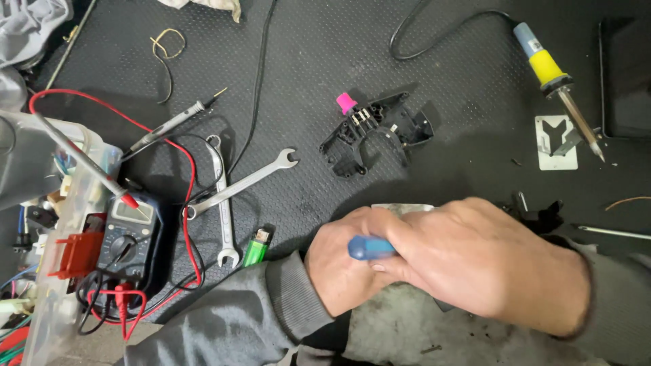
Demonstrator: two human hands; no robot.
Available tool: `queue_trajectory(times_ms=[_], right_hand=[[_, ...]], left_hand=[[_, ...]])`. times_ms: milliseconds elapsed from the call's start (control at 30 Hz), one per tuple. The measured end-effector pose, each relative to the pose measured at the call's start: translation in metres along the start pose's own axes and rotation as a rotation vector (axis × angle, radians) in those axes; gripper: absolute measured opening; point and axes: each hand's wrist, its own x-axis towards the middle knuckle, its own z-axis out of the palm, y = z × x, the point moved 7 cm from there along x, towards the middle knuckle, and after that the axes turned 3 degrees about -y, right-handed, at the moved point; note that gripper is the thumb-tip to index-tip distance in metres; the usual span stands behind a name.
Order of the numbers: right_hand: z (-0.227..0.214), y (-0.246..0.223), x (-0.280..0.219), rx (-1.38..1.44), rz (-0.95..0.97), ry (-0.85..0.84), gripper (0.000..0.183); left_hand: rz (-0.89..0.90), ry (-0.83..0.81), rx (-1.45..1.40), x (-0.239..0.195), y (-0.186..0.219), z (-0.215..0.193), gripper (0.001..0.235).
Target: The person uses a blue-handled screwdriver to adjust and tighten small screws on a disassembled electronic component. They repeatedly probe and reposition internal parts while holding the device steady with the other hand.
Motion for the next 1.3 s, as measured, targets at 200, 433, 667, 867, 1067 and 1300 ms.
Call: queue_trajectory(times_ms=[200, 433, 667, 867, 1067, 1300], right_hand=[[0.0, -0.003, 0.004, -0.046, -0.01, -0.08, 0.04], [0.007, 0.029, -0.036, 0.08, 0.023, 0.111, 0.031], [0.019, 0.053, -0.073, 0.452, -0.159, 0.47, 0.02], [0.04, 0.066, -0.082, 0.623, -0.184, 0.572, 0.014], [0.044, 0.071, -0.08, 0.618, -0.163, 0.584, 0.016], [0.042, 0.066, -0.075, 0.547, -0.216, 0.571, 0.019]], left_hand=[[0.024, 0.05, 0.006, -0.004, 0.0, 0.001, 0.033], [-0.028, -0.047, 0.088, 0.005, 0.005, -0.001, 0.026], [-0.089, -0.047, 0.073, 0.012, 0.008, -0.006, 0.02], [-0.098, -0.067, 0.081, 0.012, 0.007, -0.004, 0.02], [-0.122, -0.107, 0.081, 0.013, 0.006, -0.002, 0.019], [-0.108, -0.085, 0.094, 0.012, 0.006, -0.002, 0.019]])
